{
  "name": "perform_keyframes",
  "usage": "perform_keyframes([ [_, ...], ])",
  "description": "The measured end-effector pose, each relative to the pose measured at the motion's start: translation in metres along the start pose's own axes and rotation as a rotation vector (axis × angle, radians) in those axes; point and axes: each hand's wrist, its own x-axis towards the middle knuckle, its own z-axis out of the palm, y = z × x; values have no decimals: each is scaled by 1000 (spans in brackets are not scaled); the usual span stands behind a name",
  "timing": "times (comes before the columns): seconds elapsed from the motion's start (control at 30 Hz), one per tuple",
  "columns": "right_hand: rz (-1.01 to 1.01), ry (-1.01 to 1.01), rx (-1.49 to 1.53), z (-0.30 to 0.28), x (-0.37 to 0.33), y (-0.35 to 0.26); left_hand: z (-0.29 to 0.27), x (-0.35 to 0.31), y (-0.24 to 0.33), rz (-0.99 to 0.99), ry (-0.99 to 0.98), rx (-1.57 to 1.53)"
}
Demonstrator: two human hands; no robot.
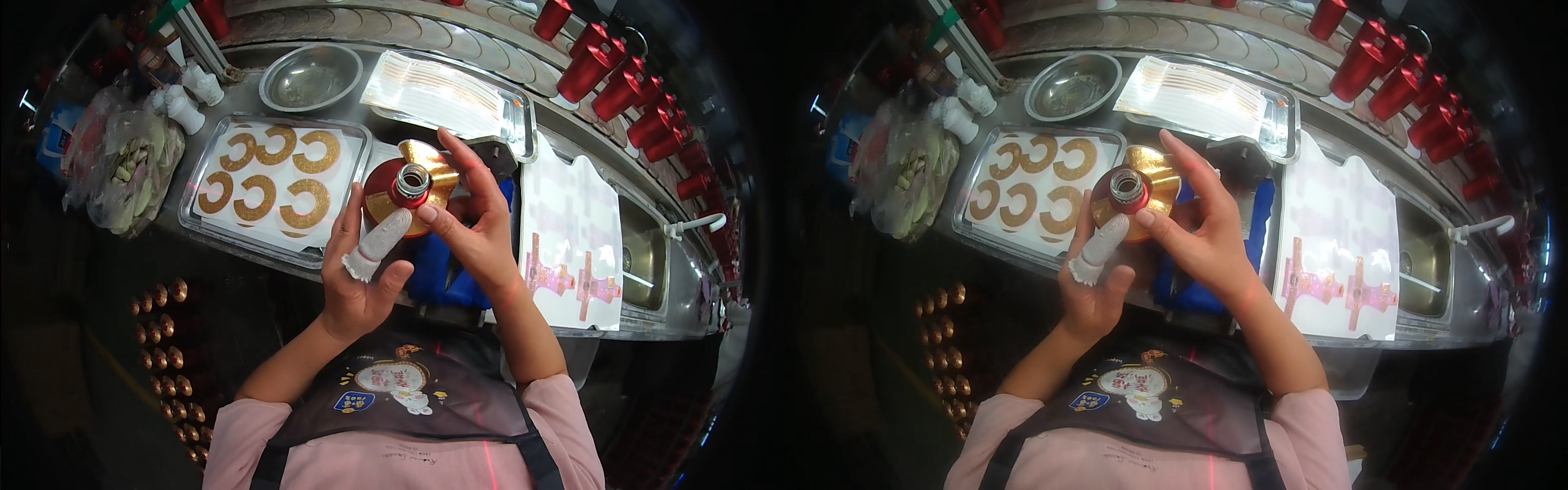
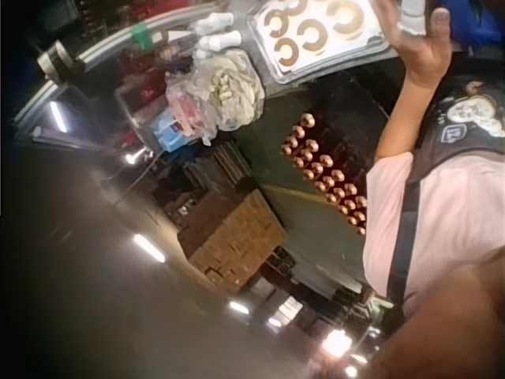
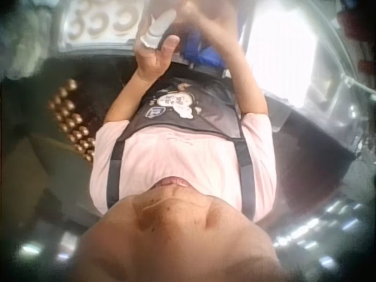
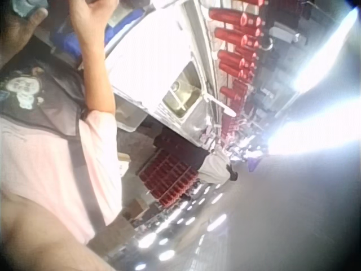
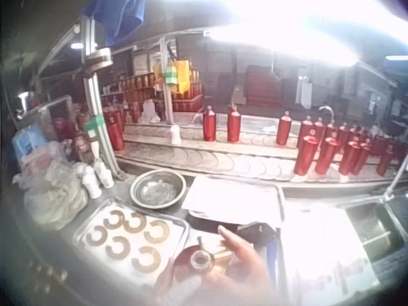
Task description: The person applies gold crescent-shaped stickers to the top of red cylindrical cans. They pick up each can, place a sticker on the top surface, smooth it down, and then place the can back on the counter. The process is repeated for multiple cans.
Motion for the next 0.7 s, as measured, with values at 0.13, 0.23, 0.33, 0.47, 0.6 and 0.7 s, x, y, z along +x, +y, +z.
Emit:
perform_keyframes([
  [0.13, -15, -14, -12, 0, 2, 1, -5, 11, -18, 89, 39, 48],
  [0.23, -12, -3, -29, 0, 2, 2, -5, 22, -22, 16, 57, -33],
  [0.33, -36, 26, -36, 1, -1, 2, -8, 24, -14, 80, 79, 135],
  [0.47, -24, 70, -48, 4, -1, 3, -11, 14, 1, 208, 52, 359],
  [0.6, -49, 100, -18, 6, 0, 3, -9, 11, 10, 200, 25, 469],
  [0.7, -16, 75, 5, 5, 0, 0, -7, 12, 17, 217, 5, 551],
])
